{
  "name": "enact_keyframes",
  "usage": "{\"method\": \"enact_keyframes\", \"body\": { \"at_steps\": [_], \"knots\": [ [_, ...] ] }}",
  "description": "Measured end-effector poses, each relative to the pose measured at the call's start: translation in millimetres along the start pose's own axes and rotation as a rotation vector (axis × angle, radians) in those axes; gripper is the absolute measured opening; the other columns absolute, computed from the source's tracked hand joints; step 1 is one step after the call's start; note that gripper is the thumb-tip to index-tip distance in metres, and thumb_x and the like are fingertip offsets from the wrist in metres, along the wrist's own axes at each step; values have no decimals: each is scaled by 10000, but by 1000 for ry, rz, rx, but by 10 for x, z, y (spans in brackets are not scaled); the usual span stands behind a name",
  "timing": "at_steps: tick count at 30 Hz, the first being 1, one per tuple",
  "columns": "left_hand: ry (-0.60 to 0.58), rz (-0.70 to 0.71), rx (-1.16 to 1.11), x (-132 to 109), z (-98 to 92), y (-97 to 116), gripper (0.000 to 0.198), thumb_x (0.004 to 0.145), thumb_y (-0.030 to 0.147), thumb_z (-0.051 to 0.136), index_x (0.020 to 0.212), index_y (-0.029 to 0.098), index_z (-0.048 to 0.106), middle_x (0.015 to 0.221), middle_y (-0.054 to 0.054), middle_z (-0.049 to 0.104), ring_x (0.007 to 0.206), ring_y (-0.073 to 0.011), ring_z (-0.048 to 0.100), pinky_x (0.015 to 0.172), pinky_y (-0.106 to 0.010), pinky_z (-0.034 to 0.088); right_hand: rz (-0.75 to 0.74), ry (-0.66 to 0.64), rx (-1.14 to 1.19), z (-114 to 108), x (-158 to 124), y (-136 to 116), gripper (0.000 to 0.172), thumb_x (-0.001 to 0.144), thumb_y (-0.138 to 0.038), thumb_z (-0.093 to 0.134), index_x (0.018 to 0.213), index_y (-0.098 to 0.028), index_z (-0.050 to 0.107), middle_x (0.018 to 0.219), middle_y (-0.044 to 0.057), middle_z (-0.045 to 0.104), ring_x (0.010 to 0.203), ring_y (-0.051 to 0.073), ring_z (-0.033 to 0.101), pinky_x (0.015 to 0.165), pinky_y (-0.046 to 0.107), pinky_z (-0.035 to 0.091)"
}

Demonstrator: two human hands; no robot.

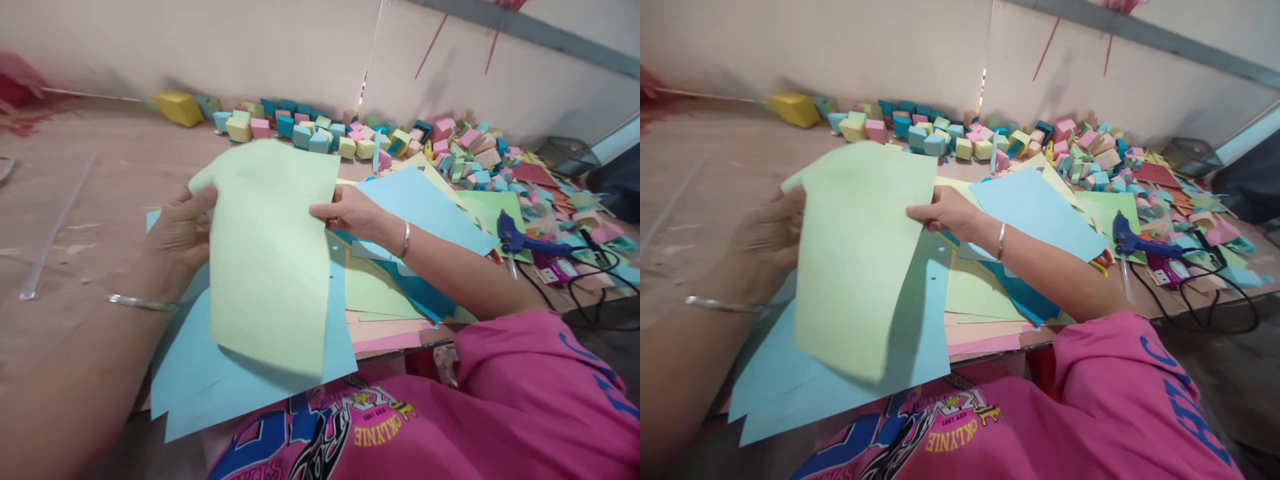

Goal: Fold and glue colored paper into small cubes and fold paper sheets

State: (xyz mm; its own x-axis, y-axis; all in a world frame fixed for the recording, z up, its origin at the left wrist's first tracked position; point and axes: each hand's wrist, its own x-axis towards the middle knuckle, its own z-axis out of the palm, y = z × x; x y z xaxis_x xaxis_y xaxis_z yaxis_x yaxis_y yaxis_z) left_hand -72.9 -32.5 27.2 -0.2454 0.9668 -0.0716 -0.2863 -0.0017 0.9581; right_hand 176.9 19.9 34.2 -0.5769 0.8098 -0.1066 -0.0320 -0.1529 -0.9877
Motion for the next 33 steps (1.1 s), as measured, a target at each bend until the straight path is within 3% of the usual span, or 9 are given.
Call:
{"method": "enact_keyframes", "body": {
  "at_steps": [3, 7, 9, 11, 14, 21, 26, 30, 33],
  "knots": [
    [122, 64, 202, 7, 40, -94, 511, 460, 237, 895, 922, 137, 701, 845, -18, 743, 661, -156, 643, 604, -298, 564, -16, 151, -75, -267, -74, 52, 227, 603, -207, 763, 741, -171, 586, 642, -33, 583, 543, 75, 483, 449, 193, 367],
    [2, 30, 703, -142, 152, -133, 427, 567, 293, 840, 947, 134, 728, 856, -51, 741, 682, -191, 646, 558, -291, 520, -64, 299, -239, -532, -207, 227, 178, 612, -205, 721, 730, -157, 597, 593, -34, 580, 478, 67, 446, 421, 205, 307],
    [-30, -1, 846, -209, 218, -114, 413, 587, 308, 821, 949, 132, 729, 841, -56, 737, 693, -205, 644, 546, -283, 496, -102, 324, -280, -584, -255, 304, 166, 625, -213, 706, 735, -152, 598, 607, -32, 587, 485, 71, 459, 435, 211, 323],
    [-57, -35, 849, -238, 258, -95, 407, 595, 309, 814, 950, 131, 723, 839, -54, 734, 700, -204, 642, 558, -283, 493, -142, 337, -300, -597, -286, 350, 154, 641, -220, 694, 741, -149, 601, 608, -36, 580, 494, 77, 470, 453, 218, 347],
    [-89, -48, 672, -225, 248, -99, 372, 614, 310, 804, 934, 146, 710, 869, -49, 729, 713, -184, 642, 602, -280, 509, -186, 338, -317, -585, -314, 368, 141, 660, -224, 684, 753, -147, 612, 604, -37, 571, 511, 89, 489, 473, 229, 371],
    [-40, 105, 475, -199, 182, -177, 205, 663, 332, 746, 778, 187, 658, 786, -35, 696, 685, -178, 630, 578, -280, 500, -249, 376, -306, -532, -360, 319, 144, 683, -246, 695, 787, -154, 653, 737, 8, 663, 650, 137, 592, 576, 255, 453],
    [-109, 213, 603, -169, 142, -200, 157, 637, 281, 725, 733, 172, 663, 790, -45, 702, 719, -197, 636, 612, -298, 511, -380, 451, -391, -548, -402, 278, 126, 721, -292, 697, 764, -174, 683, 751, 17, 675, 668, 159, 604, 603, 292, 490],
    [-154, 450, 707, -115, 79, -223, 65, 602, 161, 657, 602, 168, 592, 859, -49, 675, 818, -190, 639, 679, -288, 502, -582, 330, -594, -592, -426, 268, 61, 726, -251, 725, 777, -218, 723, 872, 42, 689, 836, 195, 632, 772, 349, 514],
    [-172, 587, 839, -84, 42, -228, 106, 587, 75, 555, 585, 174, 594, 839, -37, 662, 819, -172, 624, 656, -263, 476, -637, 270, -652, -609, -422, 296, 43, 761, -220, 701, 744, -246, 729, 940, 46, 682, 894, 196, 636, 834, 367, 514]
  ]
}}
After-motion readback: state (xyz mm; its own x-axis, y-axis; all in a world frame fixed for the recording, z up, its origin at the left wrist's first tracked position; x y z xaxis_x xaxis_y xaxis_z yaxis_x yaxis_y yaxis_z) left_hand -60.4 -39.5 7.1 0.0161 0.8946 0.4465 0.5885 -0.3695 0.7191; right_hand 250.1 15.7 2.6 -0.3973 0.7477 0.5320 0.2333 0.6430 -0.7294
